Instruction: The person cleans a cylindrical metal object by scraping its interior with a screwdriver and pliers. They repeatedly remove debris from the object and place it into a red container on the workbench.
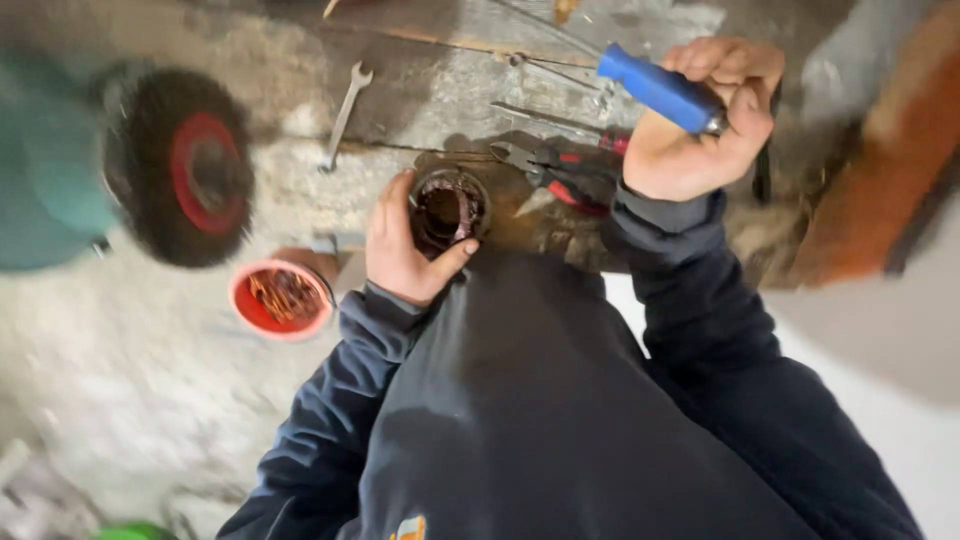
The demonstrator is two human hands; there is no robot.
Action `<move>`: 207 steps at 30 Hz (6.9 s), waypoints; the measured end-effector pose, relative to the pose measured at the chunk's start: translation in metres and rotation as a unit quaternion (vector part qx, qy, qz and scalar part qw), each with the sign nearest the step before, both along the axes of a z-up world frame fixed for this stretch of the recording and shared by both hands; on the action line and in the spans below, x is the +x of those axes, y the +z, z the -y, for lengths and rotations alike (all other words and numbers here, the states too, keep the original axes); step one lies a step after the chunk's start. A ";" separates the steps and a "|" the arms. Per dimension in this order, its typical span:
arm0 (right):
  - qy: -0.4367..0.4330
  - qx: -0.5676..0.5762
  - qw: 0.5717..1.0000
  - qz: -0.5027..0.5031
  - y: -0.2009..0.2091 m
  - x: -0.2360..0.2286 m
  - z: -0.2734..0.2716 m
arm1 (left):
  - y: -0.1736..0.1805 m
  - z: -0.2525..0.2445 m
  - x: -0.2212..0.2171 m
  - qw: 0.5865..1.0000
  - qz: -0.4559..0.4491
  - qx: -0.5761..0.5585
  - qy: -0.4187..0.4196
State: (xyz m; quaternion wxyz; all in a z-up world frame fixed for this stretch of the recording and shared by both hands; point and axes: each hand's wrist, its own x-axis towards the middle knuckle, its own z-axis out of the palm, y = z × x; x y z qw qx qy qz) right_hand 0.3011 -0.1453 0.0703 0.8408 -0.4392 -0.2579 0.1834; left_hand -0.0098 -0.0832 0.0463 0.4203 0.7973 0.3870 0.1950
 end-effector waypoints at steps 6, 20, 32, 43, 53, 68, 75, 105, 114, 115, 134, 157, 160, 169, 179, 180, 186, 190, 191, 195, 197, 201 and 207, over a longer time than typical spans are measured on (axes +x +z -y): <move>0.086 0.042 0.995 -0.012 -0.017 0.047 -0.013 | -0.010 0.045 0.017 0.987 0.008 -0.057 0.150; 0.104 -0.458 0.758 0.454 -0.004 0.057 0.073 | -0.033 0.023 0.019 0.986 0.101 -0.035 0.130; 0.399 -0.347 0.678 0.511 0.007 -0.053 -0.002 | -0.038 -0.022 0.018 0.971 0.149 -0.093 -0.161; 0.441 -0.363 0.668 0.477 -0.002 -0.069 0.000 | -0.052 0.026 0.033 0.992 0.117 -0.057 -0.008; 0.408 -0.310 0.849 0.126 0.040 -0.112 0.012 | 0.043 0.029 0.025 0.908 0.319 -0.255 0.093; 0.312 -0.253 0.913 0.077 0.067 -0.146 0.006 | 0.065 0.031 0.028 0.844 0.449 -0.253 0.148; 0.449 -0.295 0.819 0.203 0.079 -0.140 0.036 | 0.076 0.058 -0.029 0.881 0.359 -0.285 0.116; 0.524 -0.313 0.719 0.331 0.059 -0.125 0.051 | 0.066 0.066 -0.047 0.942 0.217 -0.243 -0.084; 0.516 -0.307 0.711 0.365 0.051 -0.120 0.053 | 0.078 0.063 -0.035 0.964 0.201 -0.170 -0.049; 0.518 -0.307 0.709 0.366 0.051 -0.121 0.055 | 0.079 0.063 -0.034 0.963 0.202 -0.170 -0.046; 0.465 -0.394 0.744 0.273 0.055 -0.132 0.062 | 0.063 0.071 -0.029 0.940 0.204 -0.272 0.003; 0.110 -0.537 0.602 0.580 -0.017 0.039 0.035 | -0.044 0.030 -0.017 0.963 0.179 -0.041 0.197; 0.119 -0.528 0.590 0.599 -0.003 0.032 0.039 | -0.045 0.028 -0.031 0.982 0.128 0.019 0.138; 0.230 -0.528 0.726 0.376 0.081 -0.033 0.107 | -0.013 -0.015 -0.055 1.000 0.000 -0.005 -0.024; 0.427 -0.593 0.627 0.271 0.106 -0.082 0.143 | -0.016 -0.067 -0.037 0.950 0.065 0.061 -0.299; 0.428 -0.605 0.622 0.253 0.108 -0.087 0.144 | -0.018 -0.059 -0.038 0.956 0.081 0.062 -0.274; 0.382 -0.656 0.579 0.297 0.116 -0.105 0.146 | -0.018 -0.003 -0.020 0.997 0.030 0.064 -0.014; 0.345 -0.680 0.565 0.316 0.125 -0.118 0.144 | -0.023 -0.013 -0.026 0.996 0.040 0.060 -0.054; 0.335 -0.686 0.566 0.312 0.129 -0.122 0.139 | -0.025 -0.017 -0.027 0.995 0.040 0.063 -0.068; 0.306 -0.722 0.555 0.278 0.144 -0.140 0.134 | -0.030 -0.033 -0.036 0.987 0.061 0.041 -0.142; 0.297 -0.729 0.557 0.265 0.146 -0.147 0.135 | -0.034 -0.038 -0.038 0.983 0.075 0.040 -0.165; 0.288 -0.733 0.567 0.243 0.147 -0.159 0.134 | -0.044 -0.039 -0.038 0.977 0.097 0.055 -0.184; 0.285 -0.736 0.572 0.223 0.144 -0.165 0.135 | -0.050 -0.042 -0.038 0.975 0.102 0.052 -0.189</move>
